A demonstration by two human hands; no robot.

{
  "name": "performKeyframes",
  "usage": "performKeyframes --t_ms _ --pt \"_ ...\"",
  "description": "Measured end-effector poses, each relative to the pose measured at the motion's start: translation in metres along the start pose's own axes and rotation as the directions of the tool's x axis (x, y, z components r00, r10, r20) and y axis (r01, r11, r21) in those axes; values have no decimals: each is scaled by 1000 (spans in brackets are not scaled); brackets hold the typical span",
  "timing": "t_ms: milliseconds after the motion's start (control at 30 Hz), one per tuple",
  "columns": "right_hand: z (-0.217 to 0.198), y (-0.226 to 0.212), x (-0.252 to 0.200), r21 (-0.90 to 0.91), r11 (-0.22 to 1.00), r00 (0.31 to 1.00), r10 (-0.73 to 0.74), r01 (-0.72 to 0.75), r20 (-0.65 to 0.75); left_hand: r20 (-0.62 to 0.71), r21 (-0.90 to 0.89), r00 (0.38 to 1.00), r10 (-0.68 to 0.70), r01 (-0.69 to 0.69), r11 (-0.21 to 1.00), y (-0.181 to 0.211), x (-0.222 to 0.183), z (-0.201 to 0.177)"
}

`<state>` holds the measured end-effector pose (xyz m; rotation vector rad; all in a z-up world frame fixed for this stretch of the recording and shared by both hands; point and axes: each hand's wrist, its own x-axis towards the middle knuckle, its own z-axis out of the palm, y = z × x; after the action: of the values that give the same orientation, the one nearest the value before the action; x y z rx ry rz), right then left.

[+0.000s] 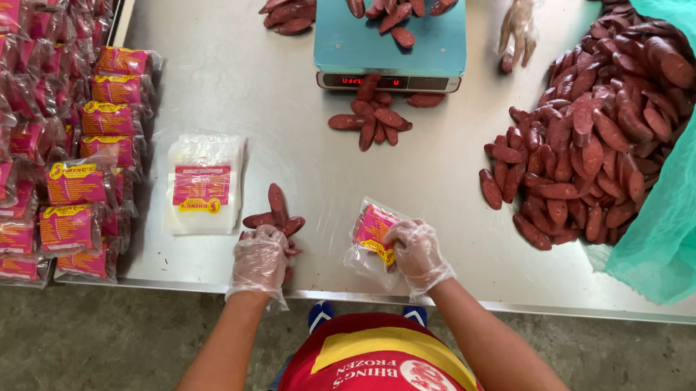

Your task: The person places sliced sausage pieces into clear plastic bags on a stainless steel table. They weigh the sausage on a digital scale, seal the bags, and stack the finished packages.

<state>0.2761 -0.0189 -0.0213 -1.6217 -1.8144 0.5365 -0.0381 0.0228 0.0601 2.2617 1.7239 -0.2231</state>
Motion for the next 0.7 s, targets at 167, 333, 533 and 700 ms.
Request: performKeyframes --t_ms 167,333,533,700 --pt "-5 8 8 -36 986 962 -152 164 225 331 -443 942 53 106 890 17 -3 20" --pt "-8 -1 12 28 980 968 -201 199 147 185 -936 963 197 111 333 81 -13 96" --pt "-11 13 10 432 807 900 264 -403 347 123 -980 989 -88 135 149 93 -19 160" --pt "22 32 27 833 407 925 219 -375 310 398 -884 914 -78 359 -299 102 -40 169"
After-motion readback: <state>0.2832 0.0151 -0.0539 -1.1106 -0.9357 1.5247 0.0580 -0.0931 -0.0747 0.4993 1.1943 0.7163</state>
